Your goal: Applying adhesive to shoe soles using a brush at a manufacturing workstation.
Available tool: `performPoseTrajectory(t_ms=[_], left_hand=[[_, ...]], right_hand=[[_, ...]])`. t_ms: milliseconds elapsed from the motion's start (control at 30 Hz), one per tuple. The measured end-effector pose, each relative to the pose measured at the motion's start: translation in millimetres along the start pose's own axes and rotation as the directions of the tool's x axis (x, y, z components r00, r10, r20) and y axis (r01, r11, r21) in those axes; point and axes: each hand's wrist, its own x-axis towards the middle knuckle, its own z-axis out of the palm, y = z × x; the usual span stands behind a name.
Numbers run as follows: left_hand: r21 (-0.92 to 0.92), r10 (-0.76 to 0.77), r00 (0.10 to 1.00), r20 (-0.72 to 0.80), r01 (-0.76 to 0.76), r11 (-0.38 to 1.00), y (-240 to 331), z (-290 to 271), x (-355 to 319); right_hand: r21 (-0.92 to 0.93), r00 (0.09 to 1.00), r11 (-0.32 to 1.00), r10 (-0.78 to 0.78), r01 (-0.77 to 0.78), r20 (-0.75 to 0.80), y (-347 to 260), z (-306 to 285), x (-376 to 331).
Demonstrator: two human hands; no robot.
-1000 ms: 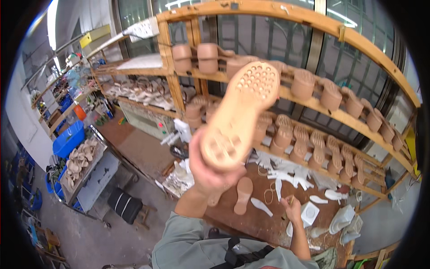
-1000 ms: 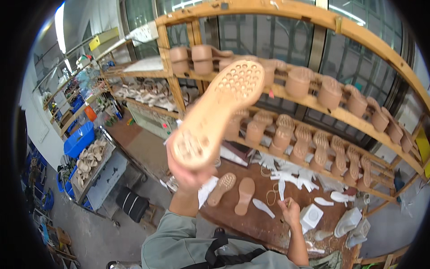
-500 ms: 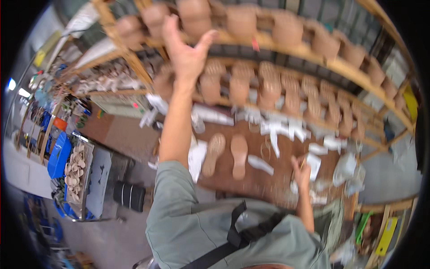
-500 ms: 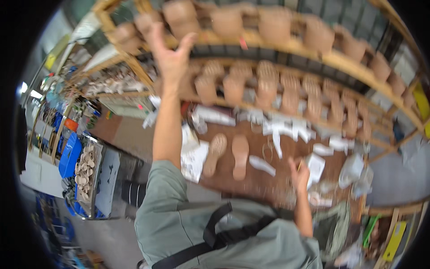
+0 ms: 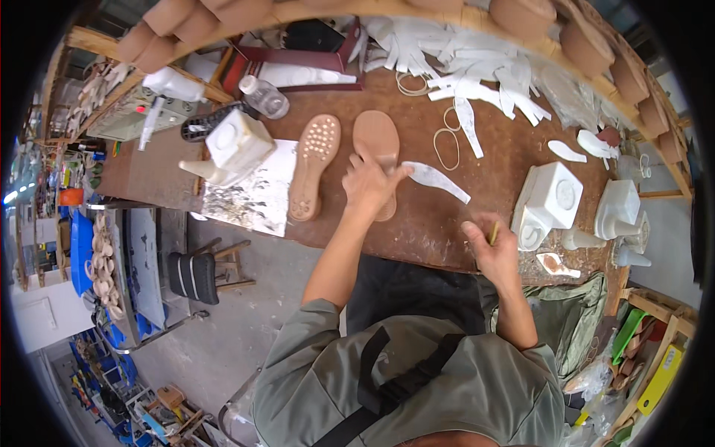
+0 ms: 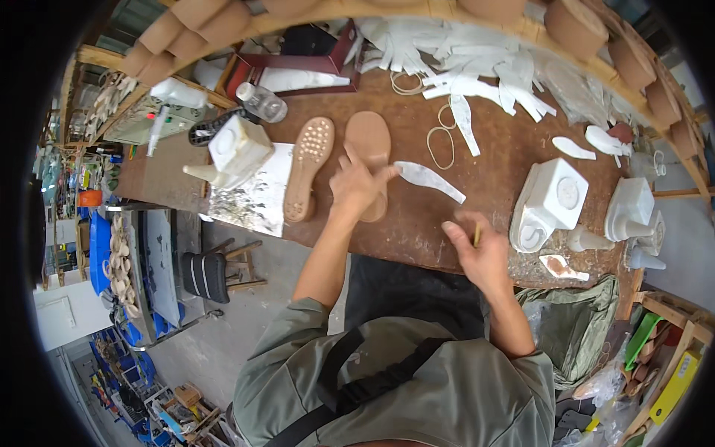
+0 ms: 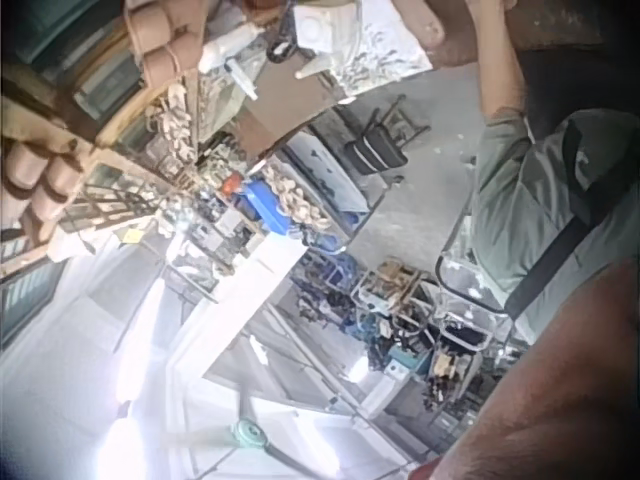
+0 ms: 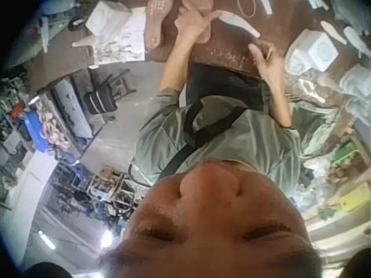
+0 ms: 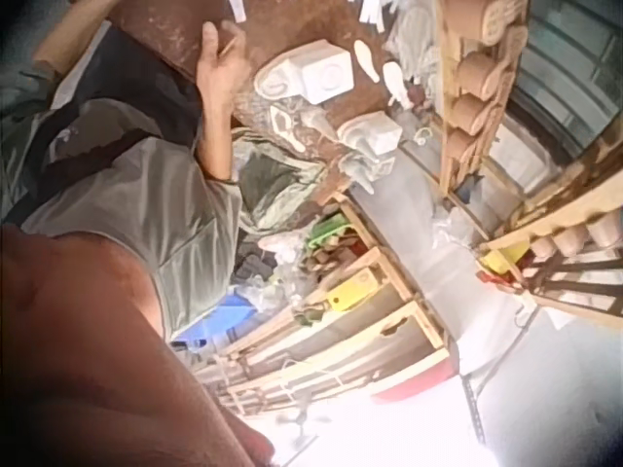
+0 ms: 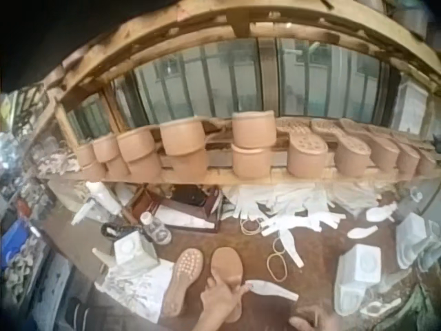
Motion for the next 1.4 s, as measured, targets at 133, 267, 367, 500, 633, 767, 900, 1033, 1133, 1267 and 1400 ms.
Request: performPoseTrajectory(t_ms=[133,267,367,500,633,767,900,1033,1133,1267,1400], left_hand=[[0.261,0.003,0.983,-0.184,0.046,0.964,-10.3,37.5,48.8],[0.065,-0.084,0.987,-0.134,0.094,0.993,-10.9,20.0,49.7],[-0.906,0.303,0.953,-0.025,-0.149,0.396,-18.4,-7.2,-0.5],[-0.929,0.611,0.707,-0.355,-0.34,-0.146,3.4,-2.1,-114.6],[-0.914,0.695,0.597,-0.401,-0.309,-0.263,20.1,-2.0,-177.2],[-0.949,0.597,0.752,-0.278,-0.118,-0.293,19.4,5.8,-191.4],[-0.962,0.649,0.711,-0.271,-0.218,-0.164,15.5,20.3,-191.2],[-0.837,0.549,0.714,-0.435,-0.546,0.048,17.9,62.0,-191.0],[-0.645,0.548,0.634,-0.546,-0.735,0.207,27.7,108.3,-179.5],[-0.421,0.636,0.633,-0.442,-0.772,0.476,29.2,125.4,-182.8],[-0.347,0.666,0.687,-0.291,-0.725,0.596,40.2,122.4,-190.9]], right_hand=[[0.068,0.991,0.992,-0.108,0.102,0.084,16.5,20.0,-21.9],[0.181,0.985,0.981,-0.092,0.065,0.144,53.0,2.3,-54.1],[0.225,0.988,0.973,-0.081,0.051,0.128,74.3,-17.1,-72.2],[0.168,0.964,0.975,-0.18,0.148,0.195,59.4,-9.3,-91.0],[0.673,0.919,0.676,-0.395,0.301,-0.014,73.9,-24.8,-103.1],[0.752,0.939,0.645,-0.326,0.135,0.111,81.4,-62.5,-116.0],[0.578,0.947,0.8,-0.292,0.164,0.135,107.4,-87.4,-102.7],[0.501,0.961,0.865,0.126,0.014,-0.245,131.2,-119.1,-79.2],[0.619,0.922,0.772,0.123,0.143,-0.366,166.9,-140.8,-63.9],[0.474,0.932,0.877,0.109,0.074,-0.347,164.4,-131.9,-56.2],[0.235,0.919,0.972,0.097,-0.004,-0.383,162.8,-124.4,-52.7]])
